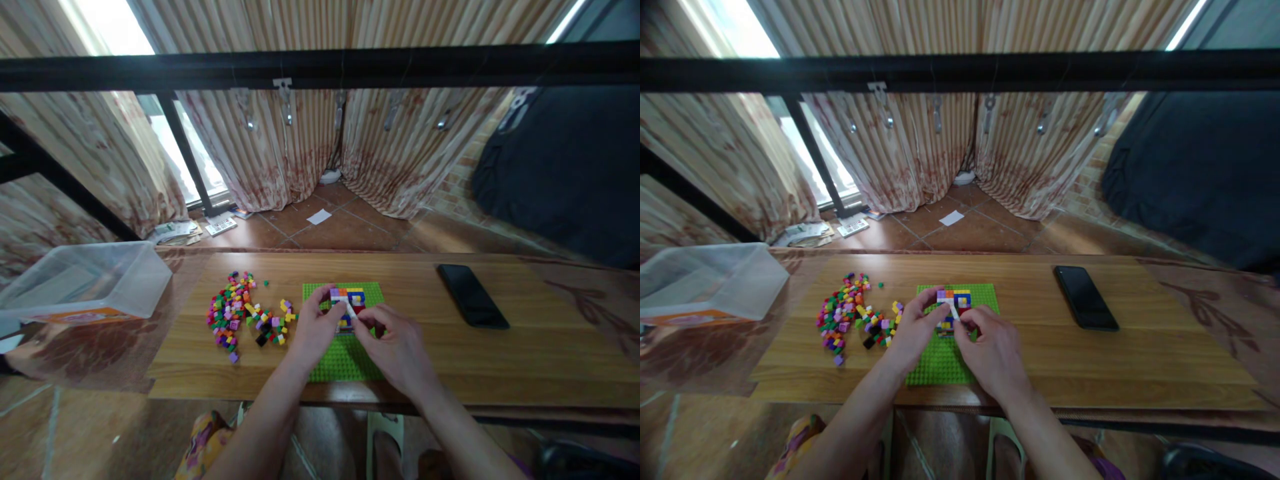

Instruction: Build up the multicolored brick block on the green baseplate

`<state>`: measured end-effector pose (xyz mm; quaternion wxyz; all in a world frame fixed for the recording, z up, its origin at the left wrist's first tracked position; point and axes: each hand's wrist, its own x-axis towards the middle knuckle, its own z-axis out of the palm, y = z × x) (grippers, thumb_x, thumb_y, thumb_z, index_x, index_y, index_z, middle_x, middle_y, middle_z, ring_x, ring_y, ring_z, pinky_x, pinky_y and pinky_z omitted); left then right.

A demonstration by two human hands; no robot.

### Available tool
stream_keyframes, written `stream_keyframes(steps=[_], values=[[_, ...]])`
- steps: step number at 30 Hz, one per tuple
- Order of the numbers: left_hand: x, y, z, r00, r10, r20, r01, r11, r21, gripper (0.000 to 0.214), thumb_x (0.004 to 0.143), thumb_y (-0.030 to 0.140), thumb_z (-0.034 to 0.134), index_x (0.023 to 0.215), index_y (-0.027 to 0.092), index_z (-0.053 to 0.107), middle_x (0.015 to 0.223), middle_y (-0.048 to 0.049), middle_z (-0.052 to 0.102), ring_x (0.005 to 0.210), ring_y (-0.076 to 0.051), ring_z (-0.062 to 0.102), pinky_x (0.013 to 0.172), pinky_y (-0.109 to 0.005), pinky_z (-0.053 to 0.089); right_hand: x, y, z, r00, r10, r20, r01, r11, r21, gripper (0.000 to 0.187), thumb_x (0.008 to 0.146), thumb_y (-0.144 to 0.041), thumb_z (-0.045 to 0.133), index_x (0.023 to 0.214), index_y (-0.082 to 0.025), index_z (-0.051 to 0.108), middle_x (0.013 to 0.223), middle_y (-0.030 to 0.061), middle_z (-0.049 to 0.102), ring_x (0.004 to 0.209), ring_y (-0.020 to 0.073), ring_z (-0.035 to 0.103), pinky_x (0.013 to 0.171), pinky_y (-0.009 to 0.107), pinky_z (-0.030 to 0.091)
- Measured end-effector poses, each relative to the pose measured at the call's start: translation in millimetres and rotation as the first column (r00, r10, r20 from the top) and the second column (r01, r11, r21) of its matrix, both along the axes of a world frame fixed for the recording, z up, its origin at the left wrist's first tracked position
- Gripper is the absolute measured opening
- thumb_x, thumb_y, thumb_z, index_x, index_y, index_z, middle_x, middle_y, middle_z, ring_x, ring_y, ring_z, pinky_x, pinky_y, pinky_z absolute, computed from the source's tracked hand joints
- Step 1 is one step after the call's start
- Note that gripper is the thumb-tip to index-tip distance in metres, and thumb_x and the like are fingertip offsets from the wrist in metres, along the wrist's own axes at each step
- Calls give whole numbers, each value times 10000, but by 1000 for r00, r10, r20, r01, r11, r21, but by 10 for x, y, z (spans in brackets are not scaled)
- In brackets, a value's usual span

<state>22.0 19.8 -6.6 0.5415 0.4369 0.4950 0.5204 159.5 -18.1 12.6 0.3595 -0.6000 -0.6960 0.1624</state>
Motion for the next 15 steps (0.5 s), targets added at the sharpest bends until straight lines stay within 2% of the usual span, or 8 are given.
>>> stream_keyframes(steps=[5, 8, 11, 13, 15], values=[[-171, 75, -10, 995, 95, -13, -95, 995, 0, 268, 744, 226, 662, 999, 151, 688, 1024, -84, 723, 936, -174, 655, 871, -300, 500, 96, -5, 41, 996, -23, -87, 21, 999, -25, 173, 853, -329, 593, 727, -233, 663, 690, -12, 637, 599, 127, 551, 590, 261, 401], [-470, 178, 23, 978, 147, -151, -142, 989, 46, 192, 735, 214, 635, 903, 155, 708, 886, -59, 738, 840, -168, 662, 825, -297, 506, 137, -16, 61, 986, -17, -165, 21, 1000, 19, 179, 853, -349, 598, 731, -235, 659, 690, -4, 636, 616, 141, 550, 600, 266, 418], [-797, 231, 63, 918, 237, -317, -218, 971, 97, 164, 698, 193, 633, 830, 170, 727, 762, -30, 730, 747, -164, 653, 749, -276, 509, 71, -88, 80, 976, 88, -200, -77, 995, 63, 175, 868, -359, 594, 749, -242, 649, 692, -6, 623, 632, 142, 557, 613, 261, 428], [-948, 205, 83, 870, 204, -449, -163, 978, 128, 147, 685, 179, 632, 786, 176, 738, 742, -31, 734, 722, -169, 651, 712, -269, 503, -55, -175, 61, 967, 187, -172, -179, 982, 61, 177, 893, -335, 568, 758, -245, 640, 694, -10, 614, 636, 132, 566, 609, 249, 421], [-1020, 139, 99, 800, 106, -590, -38, 991, 127, 160, 680, 148, 608, 752, 190, 744, 722, -28, 736, 692, -168, 644, 674, -257, 488, -222, -266, -8, 956, 276, -95, -273, 961, 48, 184, 918, -301, 526, 784, -243, 638, 712, -7, 619, 659, 130, 585, 619, 243, 416]])
